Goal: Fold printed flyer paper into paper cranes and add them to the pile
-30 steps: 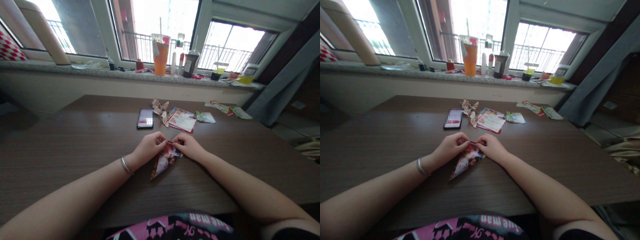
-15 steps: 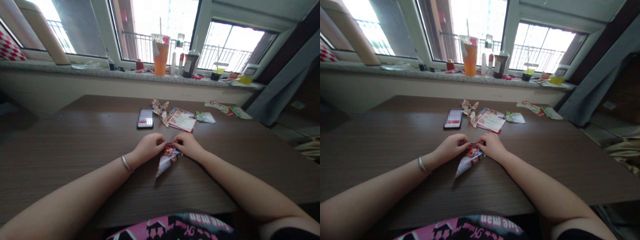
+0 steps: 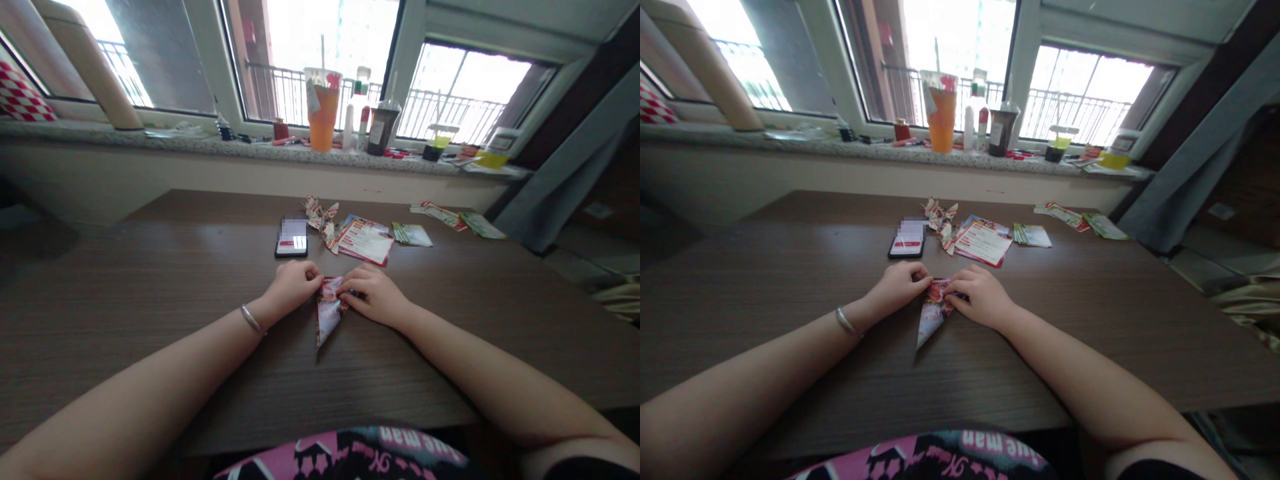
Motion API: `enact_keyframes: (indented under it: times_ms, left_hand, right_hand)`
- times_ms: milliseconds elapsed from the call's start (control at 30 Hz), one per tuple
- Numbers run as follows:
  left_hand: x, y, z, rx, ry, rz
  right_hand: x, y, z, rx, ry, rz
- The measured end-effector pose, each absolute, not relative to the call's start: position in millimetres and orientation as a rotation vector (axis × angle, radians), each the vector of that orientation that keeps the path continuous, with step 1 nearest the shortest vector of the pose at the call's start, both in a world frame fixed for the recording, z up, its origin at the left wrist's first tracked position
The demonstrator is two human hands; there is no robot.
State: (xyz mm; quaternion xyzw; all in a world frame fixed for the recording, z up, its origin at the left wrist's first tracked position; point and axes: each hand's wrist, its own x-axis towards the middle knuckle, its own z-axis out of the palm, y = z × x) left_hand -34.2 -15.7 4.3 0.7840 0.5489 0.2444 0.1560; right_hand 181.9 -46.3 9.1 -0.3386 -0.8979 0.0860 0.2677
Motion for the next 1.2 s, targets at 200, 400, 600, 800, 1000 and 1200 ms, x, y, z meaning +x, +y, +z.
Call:
enact_keyframes:
  times_ms: [200,400,600,800,1000,1200]
  left_hand:
    - [-35.4,-14.6,5.0,2.341,1.611,0.631]
    - [-37.0,-14.8,6.4,2.523,1.645,0.534]
    - [-36.5,-17.0,8.1,2.627,1.641,0.492]
    - [-36.4,-18.4,9.5,2.710,1.648,0.455]
    - [-36.0,-20.7,12.8,2.774,1.648,0.403]
    - [-35.3,-22.0,13.7,2.798,1.666,0.357]
  right_hand:
    - [179.6,-46.8,9.2,-0.929,-2.539,0.184]
    - [177.2,-46.8,8.0,-0.927,-2.581,0.139]
    - [177.0,-46.8,9.3,-0.933,-2.594,0.138]
    - [174.9,-48.5,12.7,-0.963,-2.621,0.099]
    - [177.1,-49.7,13.8,-0.939,-2.650,0.065]
    - [180.2,-49.7,15.6,-0.903,-2.663,0.084]
